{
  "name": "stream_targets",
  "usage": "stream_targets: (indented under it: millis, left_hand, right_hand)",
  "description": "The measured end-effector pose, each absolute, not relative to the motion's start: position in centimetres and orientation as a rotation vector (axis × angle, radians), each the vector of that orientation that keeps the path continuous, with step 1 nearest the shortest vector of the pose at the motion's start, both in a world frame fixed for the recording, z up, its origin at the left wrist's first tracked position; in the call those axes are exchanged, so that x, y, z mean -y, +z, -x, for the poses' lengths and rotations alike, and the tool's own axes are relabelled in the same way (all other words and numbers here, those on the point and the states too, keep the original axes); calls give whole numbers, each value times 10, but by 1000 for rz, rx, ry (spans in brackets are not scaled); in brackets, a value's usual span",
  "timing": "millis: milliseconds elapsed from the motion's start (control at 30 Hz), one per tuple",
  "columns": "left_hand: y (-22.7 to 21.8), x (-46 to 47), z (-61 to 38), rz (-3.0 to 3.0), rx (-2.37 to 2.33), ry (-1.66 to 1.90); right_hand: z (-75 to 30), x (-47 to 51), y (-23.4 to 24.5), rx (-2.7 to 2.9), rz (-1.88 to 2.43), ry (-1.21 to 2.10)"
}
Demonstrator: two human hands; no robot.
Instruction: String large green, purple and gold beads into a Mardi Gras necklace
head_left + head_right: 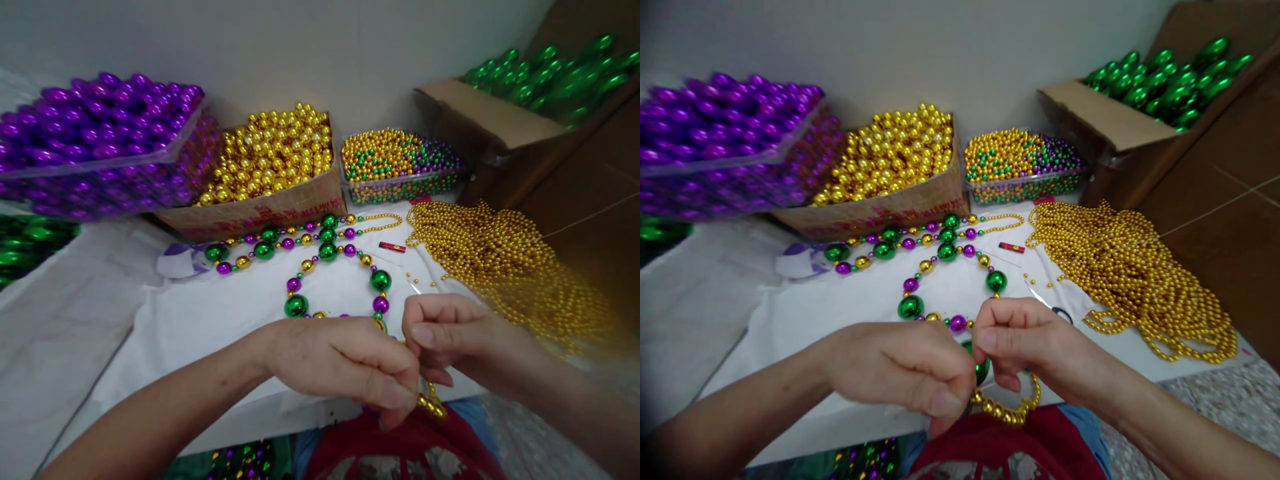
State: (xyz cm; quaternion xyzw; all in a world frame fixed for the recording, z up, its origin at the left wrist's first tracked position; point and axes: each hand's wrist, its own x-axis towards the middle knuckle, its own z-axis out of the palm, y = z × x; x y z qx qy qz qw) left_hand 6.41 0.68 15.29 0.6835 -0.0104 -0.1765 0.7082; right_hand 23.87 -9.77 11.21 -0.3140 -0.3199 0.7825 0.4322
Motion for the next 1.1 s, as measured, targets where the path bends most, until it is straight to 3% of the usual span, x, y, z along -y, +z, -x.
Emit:
stream_targets:
  millis: [200, 400, 533, 667, 800, 933, 1100]
  left_hand:
    - [168, -4, -59, -1183, -268, -213]
    - [146, 14, -54, -730, -456, 274]
    - [128, 26, -49, -754, -483, 532]
    - [130, 32, -40, -1370, -476, 366]
    - [147, 23, -45, -1818, -93, -55]
    - [160, 10, -60, -1817, 117, -287]
    - [157, 7, -63, -1463, -256, -117]
  right_hand:
    - [-248, 74, 135, 858, 700, 1957]
    - [-246, 69, 165, 868, 716, 1756]
    - [-241, 96, 150, 894, 834, 1648]
    - [-238, 111, 113, 692, 871, 1664]
    - [-234, 116, 95, 618, 793, 1730]
    - [-238, 121, 98, 647, 776, 1730]
    - [-250, 110, 120, 901, 871, 1569]
